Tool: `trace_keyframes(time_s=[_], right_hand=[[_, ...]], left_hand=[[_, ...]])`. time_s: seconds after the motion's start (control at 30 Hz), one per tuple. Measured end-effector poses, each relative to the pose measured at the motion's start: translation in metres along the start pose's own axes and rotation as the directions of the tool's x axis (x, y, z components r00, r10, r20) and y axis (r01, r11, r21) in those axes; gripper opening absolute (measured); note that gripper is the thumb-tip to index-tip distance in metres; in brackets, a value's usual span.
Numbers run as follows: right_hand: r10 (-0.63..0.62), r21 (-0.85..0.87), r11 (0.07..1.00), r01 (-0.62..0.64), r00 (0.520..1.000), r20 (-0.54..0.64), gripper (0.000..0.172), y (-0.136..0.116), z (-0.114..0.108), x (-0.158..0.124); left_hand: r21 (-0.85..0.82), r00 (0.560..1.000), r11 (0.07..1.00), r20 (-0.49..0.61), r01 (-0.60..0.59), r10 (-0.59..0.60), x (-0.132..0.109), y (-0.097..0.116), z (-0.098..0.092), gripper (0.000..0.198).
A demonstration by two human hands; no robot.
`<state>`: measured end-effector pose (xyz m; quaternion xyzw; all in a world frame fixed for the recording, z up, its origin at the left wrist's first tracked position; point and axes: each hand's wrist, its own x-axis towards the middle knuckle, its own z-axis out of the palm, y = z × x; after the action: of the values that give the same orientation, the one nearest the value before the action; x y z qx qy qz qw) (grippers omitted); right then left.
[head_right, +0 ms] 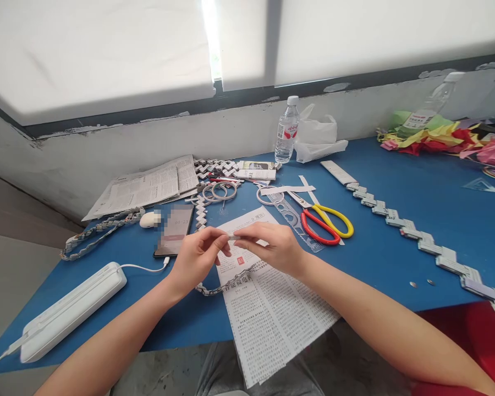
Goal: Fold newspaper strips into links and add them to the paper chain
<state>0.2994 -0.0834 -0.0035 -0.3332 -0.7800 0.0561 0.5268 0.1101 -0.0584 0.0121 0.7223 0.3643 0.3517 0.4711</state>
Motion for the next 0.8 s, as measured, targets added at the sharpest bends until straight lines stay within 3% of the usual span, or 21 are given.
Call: trace_keyframes(time_s=[0.1,0.23,0.43,0.53,0.67,0.73,0.8], right_hand=[[0.043,0.058,0.997,-0.041,0.999,-0.022,0.015,0.000,-0.002,0.000],[0.062,0.081,0.995,-0.060,0.998,-0.018,0.014,0.000,-0.001,0.000],[0.257,0.182,0.943,-0.278,0.957,0.135,0.014,-0.002,0.001,0.000],[0.326,0.223,0.907,-0.356,0.931,0.163,0.014,-0.001,0.000,0.003],[0.563,0.268,0.785,-0.558,0.824,0.064,0.018,0.007,-0.004,0.008],[0.642,0.301,0.719,-0.627,0.765,0.058,0.025,0.012,-0.005,0.009],[0.672,0.310,0.681,-0.663,0.734,0.095,0.029,0.015,-0.005,0.010]], left_hand=[[-0.012,0.999,0.999,-0.019,-0.043,0.043,0.000,0.000,0.000,0.020],[-0.053,1.000,0.999,0.017,-0.011,0.011,0.000,0.001,0.000,0.022],[0.170,0.997,0.982,0.020,-0.082,0.080,0.001,0.001,0.000,0.018],[0.229,0.998,0.972,0.012,-0.058,0.057,0.001,0.002,0.002,0.022],[0.442,0.998,0.897,0.064,-0.002,-0.029,-0.003,0.005,0.009,0.032],[0.572,0.982,0.818,0.183,-0.062,-0.053,-0.006,0.004,0.013,0.036],[0.632,0.950,0.758,0.306,-0.160,-0.055,-0.008,0.002,0.017,0.029]])
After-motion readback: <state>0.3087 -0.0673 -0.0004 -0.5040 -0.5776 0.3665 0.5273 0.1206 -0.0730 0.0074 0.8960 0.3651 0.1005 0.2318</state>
